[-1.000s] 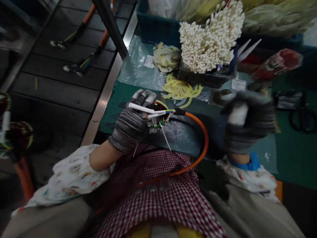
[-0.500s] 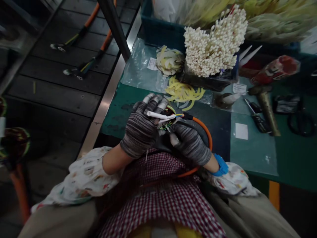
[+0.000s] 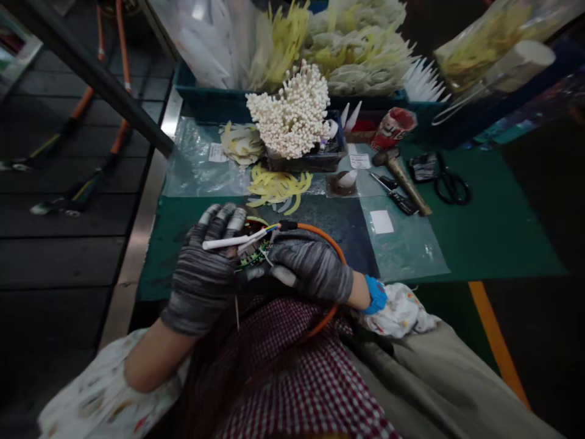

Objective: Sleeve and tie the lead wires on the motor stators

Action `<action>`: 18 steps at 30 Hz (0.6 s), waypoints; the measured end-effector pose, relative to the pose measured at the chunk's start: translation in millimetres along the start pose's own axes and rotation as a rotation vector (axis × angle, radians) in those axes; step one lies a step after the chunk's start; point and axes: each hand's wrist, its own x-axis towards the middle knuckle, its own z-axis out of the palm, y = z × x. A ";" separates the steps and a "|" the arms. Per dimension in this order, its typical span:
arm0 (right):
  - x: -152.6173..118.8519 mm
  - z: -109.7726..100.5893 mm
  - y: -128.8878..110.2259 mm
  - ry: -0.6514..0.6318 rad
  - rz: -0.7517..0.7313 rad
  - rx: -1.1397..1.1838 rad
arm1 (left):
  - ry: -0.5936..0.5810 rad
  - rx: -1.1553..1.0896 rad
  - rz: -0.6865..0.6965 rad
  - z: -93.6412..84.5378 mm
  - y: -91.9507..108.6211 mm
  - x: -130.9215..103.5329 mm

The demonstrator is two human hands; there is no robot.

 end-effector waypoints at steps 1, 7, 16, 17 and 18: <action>-6.4 -11.9 4.5 0.018 -0.027 0.046 | -0.027 -0.020 0.006 -3.6 -3.3 -0.3; -43.4 -128.9 101.5 0.623 0.590 -0.497 | -0.109 -0.010 0.019 -19.2 -11.7 -3.1; -56.8 -207.4 243.6 0.619 0.842 -0.644 | -0.217 -0.119 -0.134 -21.4 -4.5 23.3; -58.5 -201.3 235.3 0.690 0.756 -0.650 | -0.223 -0.111 -0.161 -20.1 -3.4 26.5; -60.1 -192.5 221.0 0.778 0.622 -0.639 | -0.230 -0.098 -0.180 -18.5 -2.3 29.4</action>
